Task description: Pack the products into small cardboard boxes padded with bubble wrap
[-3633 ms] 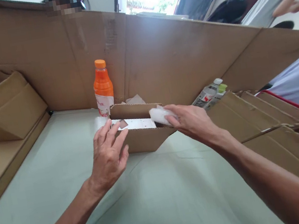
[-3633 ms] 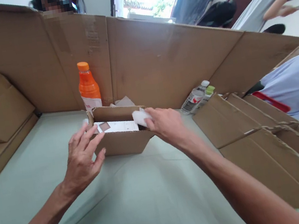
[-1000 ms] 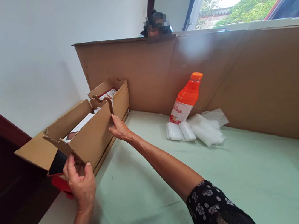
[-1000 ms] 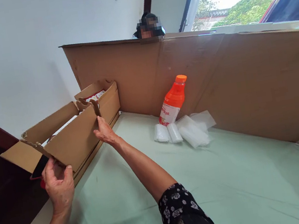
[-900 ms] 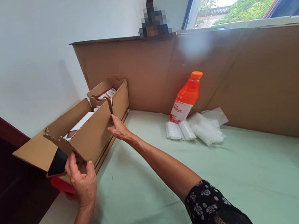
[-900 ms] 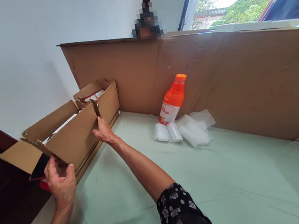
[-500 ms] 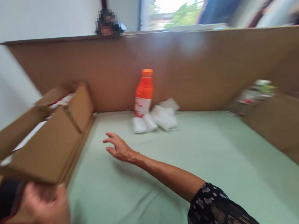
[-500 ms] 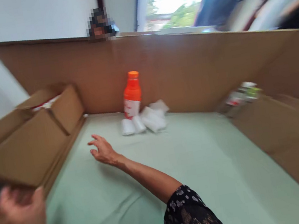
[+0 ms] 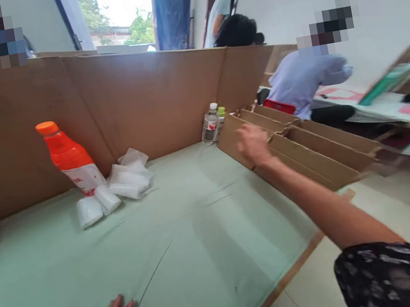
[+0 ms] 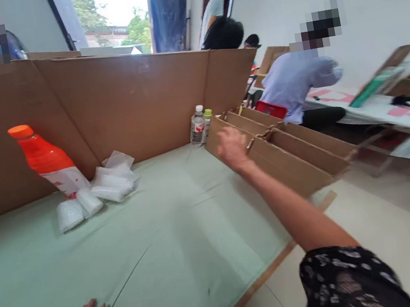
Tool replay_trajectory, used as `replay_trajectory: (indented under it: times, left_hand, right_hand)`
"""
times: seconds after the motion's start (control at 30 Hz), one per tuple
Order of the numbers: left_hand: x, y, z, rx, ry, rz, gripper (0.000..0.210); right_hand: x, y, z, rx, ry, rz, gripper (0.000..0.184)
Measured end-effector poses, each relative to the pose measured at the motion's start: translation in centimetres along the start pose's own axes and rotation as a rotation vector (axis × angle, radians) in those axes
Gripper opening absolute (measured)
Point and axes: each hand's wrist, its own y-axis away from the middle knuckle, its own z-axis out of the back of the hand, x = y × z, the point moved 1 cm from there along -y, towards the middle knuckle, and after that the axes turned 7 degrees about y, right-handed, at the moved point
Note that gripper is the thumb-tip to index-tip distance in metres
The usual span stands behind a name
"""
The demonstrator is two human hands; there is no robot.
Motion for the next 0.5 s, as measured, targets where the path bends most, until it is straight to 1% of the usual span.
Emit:
replay_trajectory:
  times: [0.03,0.1,0.13,0.2,0.27,0.33,0.4,0.47,0.5]
  left_hand:
    - [0.3,0.1,-0.1,0.023,-0.017,-0.032,0.032]
    - [0.4,0.1,-0.2,0.051,-0.05,-0.059,0.033]
    - [0.2,0.1,-0.1,0.05,-0.063,-0.049,0.033]
    - [-0.6,-0.2,-0.2,0.033,-0.064,-0.003,0.033]
    - [-1.9,-0.5,-0.3,0.0,-0.035,0.069,0.032]
    - [-3.1,-0.9,-0.3,-0.027,0.012,0.143,0.032]
    - [-4.2,-1.2,-0.1,-0.06,0.064,0.195,0.031]
    - [-5.3,-1.8,0.1,-0.088,0.112,0.212,0.029]
    - [-5.8,-2.3,0.2,-0.099,0.133,0.216,0.028]
  right_hand:
    - [-2.1,-1.8,0.7,-0.091,0.134,-0.011,0.019]
    - [-5.5,-5.0,1.1,-0.138,0.14,-0.03,0.024]
    - [-6.8,-6.3,1.1,-0.134,0.121,-0.008,0.031]
    - [-8.5,-8.2,0.5,-0.098,0.053,0.078,0.048]
    - [-9.3,-9.0,-0.2,-0.056,0.001,0.199,0.055]
    - [-9.2,-8.5,-0.7,-0.019,-0.029,0.319,0.057]
    - [-8.3,-6.8,-1.0,0.01,-0.047,0.419,0.058]
    - [-5.8,-4.1,-0.6,0.024,-0.071,0.522,0.055]
    - [-4.0,-2.4,0.0,0.037,-0.091,0.586,0.05]
